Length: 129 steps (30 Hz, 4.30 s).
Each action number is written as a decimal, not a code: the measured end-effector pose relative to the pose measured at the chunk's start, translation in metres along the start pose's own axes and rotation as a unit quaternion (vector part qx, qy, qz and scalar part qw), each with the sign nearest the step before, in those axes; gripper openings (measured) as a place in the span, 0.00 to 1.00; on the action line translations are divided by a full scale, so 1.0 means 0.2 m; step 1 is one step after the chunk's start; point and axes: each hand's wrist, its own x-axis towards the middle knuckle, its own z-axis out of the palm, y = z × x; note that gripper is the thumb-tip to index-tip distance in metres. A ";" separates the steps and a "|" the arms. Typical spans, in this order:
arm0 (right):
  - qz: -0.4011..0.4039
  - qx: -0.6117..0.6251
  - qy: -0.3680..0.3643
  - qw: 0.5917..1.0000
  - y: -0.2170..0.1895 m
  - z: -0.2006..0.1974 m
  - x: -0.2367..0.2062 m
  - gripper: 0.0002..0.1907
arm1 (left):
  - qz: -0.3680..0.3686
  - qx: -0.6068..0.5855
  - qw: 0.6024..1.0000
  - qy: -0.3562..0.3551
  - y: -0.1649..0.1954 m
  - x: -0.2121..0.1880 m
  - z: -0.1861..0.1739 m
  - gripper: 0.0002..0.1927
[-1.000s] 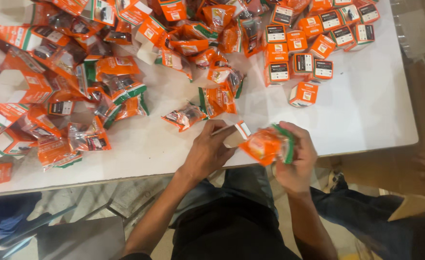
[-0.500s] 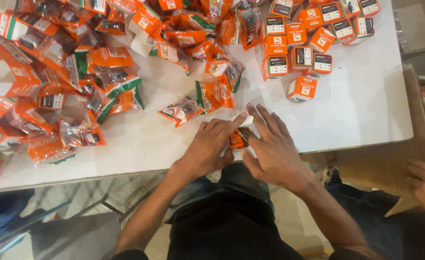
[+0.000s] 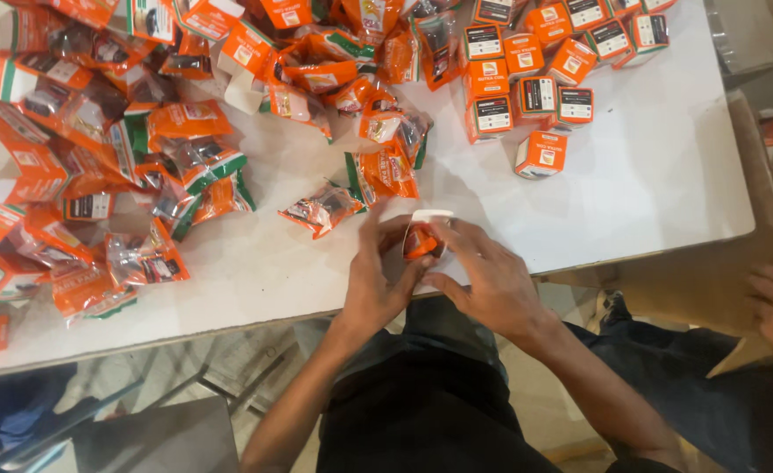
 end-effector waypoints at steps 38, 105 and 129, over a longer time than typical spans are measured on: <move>-0.184 0.029 0.104 0.977 0.13 0.10 -0.04 0.10 | 0.160 0.203 0.960 -0.107 0.00 -0.01 -0.14 0.20; 0.053 0.253 0.173 0.950 0.01 0.37 0.18 0.07 | 0.134 0.518 0.834 0.133 0.32 1.17 -0.92 0.41; -0.067 -0.096 0.190 0.975 -0.14 0.07 -0.04 0.20 | 0.048 0.193 0.973 -0.121 0.00 0.02 -0.16 0.35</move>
